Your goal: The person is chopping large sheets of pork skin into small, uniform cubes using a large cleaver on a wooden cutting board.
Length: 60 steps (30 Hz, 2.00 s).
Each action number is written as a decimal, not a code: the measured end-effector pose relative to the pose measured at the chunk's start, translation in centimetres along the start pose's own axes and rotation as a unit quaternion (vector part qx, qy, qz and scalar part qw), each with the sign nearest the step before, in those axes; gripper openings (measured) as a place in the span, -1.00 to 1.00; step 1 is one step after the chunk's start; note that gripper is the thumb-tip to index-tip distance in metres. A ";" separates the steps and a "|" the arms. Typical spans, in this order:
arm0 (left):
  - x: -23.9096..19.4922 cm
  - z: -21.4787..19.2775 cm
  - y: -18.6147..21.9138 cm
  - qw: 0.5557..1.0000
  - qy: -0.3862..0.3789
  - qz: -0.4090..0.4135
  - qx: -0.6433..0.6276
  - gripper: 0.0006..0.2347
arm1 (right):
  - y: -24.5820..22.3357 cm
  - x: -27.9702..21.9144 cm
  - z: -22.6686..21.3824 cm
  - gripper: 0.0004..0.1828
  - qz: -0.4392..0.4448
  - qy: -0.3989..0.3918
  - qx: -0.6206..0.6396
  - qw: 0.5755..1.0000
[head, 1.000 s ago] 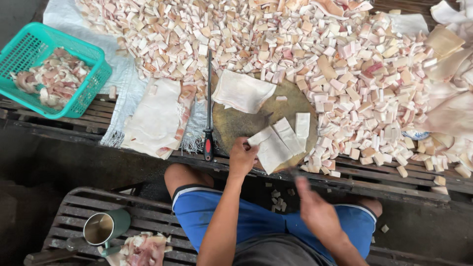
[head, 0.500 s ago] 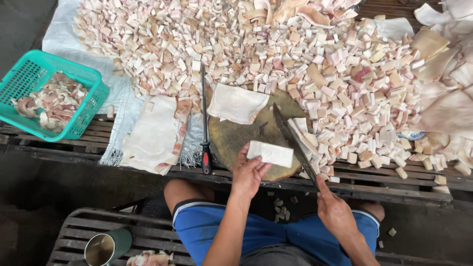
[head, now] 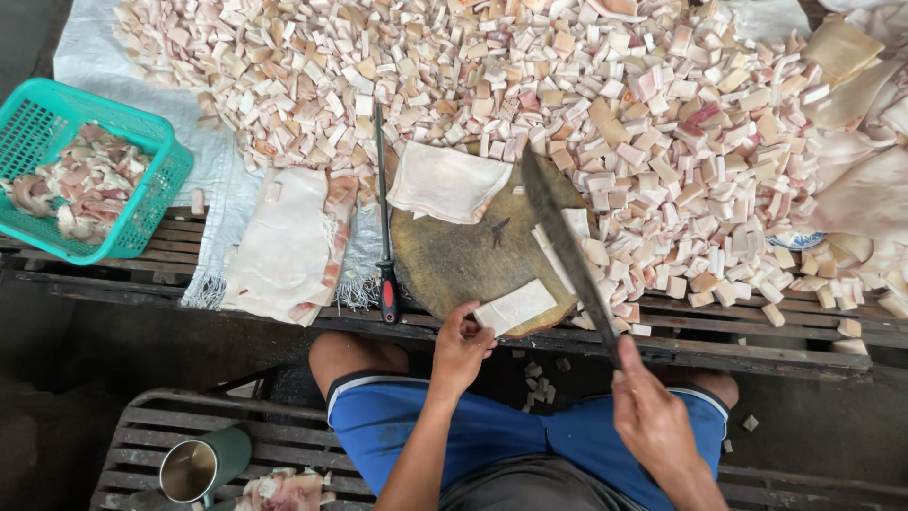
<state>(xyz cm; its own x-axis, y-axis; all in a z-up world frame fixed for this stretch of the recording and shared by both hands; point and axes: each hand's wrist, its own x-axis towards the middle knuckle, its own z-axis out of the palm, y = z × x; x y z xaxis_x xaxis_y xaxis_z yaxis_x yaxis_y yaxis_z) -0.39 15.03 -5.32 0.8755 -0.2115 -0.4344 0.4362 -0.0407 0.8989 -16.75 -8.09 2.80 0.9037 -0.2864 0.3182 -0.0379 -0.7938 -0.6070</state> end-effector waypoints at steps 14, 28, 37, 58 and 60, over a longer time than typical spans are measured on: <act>-1.7 0.3 2.4 0.982 0.064 0.063 0.165 -0.60 | -0.6 -0.7 0.2 -0.17 0.039 -0.129 -0.046 0.990; -1.4 1.0 2.7 0.959 0.086 0.111 0.245 -0.66 | -0.6 -0.2 1.5 -0.20 -0.003 -0.186 -0.108 0.977; -1.4 2.3 3.5 0.965 0.060 0.105 0.233 -0.68 | 0.4 -1.5 -0.8 -0.31 -0.082 0.097 0.009 0.992; -0.6 3.5 3.1 0.960 0.072 0.138 0.234 -0.78 | -0.2 -0.9 1.6 -0.13 -0.019 -0.193 -0.101 0.976; 0.1 3.6 3.4 0.953 0.075 0.156 0.247 -0.78 | -0.3 -0.1 1.5 -0.13 -0.008 -0.182 -0.110 0.977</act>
<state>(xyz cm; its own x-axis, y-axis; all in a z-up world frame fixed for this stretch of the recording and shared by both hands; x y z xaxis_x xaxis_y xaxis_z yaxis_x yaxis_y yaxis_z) 0.41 11.36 -2.10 0.9827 -0.1487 -0.1106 0.0300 -0.4614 0.8867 -16.16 -6.99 1.85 0.9953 -0.0946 0.0214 -0.0769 -0.9043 -0.4198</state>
